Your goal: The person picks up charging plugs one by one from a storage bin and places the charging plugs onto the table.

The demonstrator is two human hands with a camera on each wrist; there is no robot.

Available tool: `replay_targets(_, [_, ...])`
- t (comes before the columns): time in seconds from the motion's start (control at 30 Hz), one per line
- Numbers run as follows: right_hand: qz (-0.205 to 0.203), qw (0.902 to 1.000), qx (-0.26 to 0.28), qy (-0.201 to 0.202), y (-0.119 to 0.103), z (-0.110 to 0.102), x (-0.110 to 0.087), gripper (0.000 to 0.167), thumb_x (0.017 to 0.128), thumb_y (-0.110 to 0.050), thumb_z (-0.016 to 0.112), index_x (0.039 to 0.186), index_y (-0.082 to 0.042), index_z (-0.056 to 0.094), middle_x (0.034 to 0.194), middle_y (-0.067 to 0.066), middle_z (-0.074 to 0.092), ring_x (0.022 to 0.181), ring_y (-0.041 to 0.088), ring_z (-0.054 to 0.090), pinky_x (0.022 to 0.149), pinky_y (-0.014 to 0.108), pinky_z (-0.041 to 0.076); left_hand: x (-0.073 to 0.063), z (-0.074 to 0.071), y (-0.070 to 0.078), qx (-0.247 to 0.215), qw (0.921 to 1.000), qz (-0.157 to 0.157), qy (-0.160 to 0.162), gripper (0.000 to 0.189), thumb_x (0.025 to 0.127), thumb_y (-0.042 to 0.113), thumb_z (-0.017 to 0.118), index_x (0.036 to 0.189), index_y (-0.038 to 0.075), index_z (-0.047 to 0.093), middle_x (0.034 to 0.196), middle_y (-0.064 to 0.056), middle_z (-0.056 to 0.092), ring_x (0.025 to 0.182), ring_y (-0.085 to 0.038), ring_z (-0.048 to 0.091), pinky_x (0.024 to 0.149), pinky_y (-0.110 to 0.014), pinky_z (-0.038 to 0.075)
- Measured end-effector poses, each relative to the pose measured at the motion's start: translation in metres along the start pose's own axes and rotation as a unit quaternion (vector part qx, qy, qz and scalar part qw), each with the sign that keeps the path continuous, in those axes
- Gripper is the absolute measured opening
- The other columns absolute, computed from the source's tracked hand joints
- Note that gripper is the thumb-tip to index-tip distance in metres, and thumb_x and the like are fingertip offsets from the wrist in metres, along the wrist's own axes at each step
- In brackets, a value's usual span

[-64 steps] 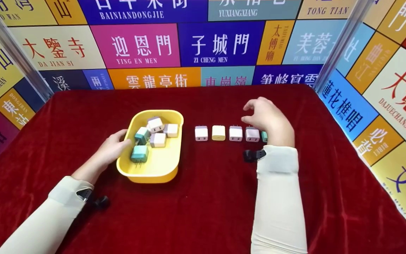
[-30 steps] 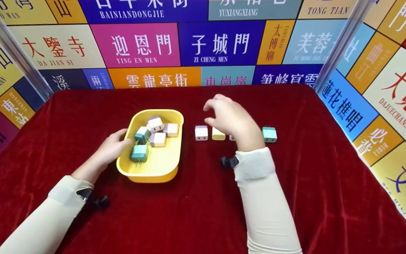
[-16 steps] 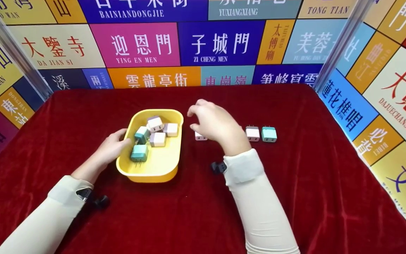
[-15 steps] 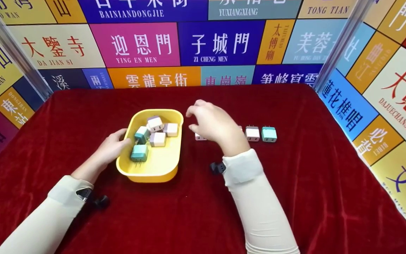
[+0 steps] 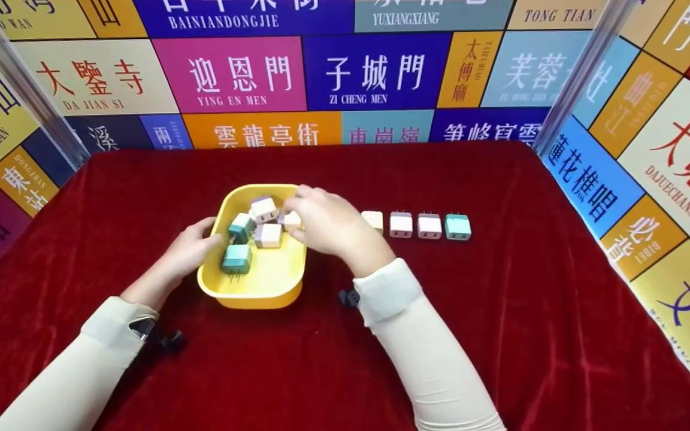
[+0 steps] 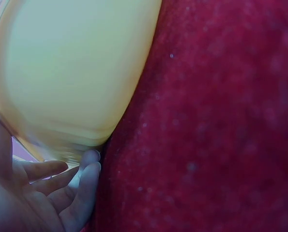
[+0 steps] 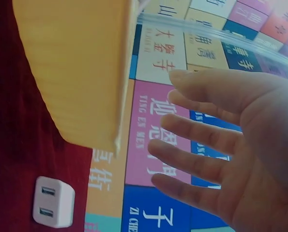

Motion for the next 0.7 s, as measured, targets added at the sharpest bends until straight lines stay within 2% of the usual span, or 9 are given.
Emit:
replay_targets(0.23, [-0.017,0.9998,-0.015,-0.001,-0.012,0.017,0.009,0.036,0.098,-0.022,0.077,0.13,-0.007,0.073,0.123,0.011,0.064,0.112,0.028,0.061,0.1,0.045,0.055,0.0,0.0,0.001,-0.002,1.0,-0.004,-0.002,0.057,0.097,0.023,0.055,0.151,0.005,0.055,0.138,-0.018,0.065,0.121,-0.028,0.061,0.107,-0.043,0.05])
replay_targets(0.47, [-0.022,0.9995,-0.018,0.011,-0.018,0.026,0.015,0.039,0.098,-0.021,0.077,0.134,-0.009,0.072,0.12,0.01,0.064,0.098,0.026,0.061,0.088,0.043,0.057,-0.001,-0.001,0.002,0.002,1.0,-0.002,0.0,0.057,0.097,0.022,0.055,0.151,0.005,0.055,0.139,-0.018,0.065,0.122,-0.028,0.061,0.107,-0.043,0.05])
replay_targets(0.7, [0.006,0.9997,-0.008,0.024,-0.015,0.015,0.025,0.029,0.099,-0.022,0.075,0.125,-0.009,0.077,0.12,0.01,0.066,0.105,0.028,0.066,0.098,0.043,0.056,-0.002,0.0,0.002,0.008,0.9999,0.005,0.008,0.055,0.096,0.022,0.055,0.149,0.006,0.057,0.137,-0.018,0.066,0.12,-0.029,0.061,0.106,-0.043,0.051])
Point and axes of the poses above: each hand's wrist, its own x-axis towards the middle knuckle, its own z-axis out of the palm, y = z × x, the point moved 3 cm from there along x, towards the middle knuckle
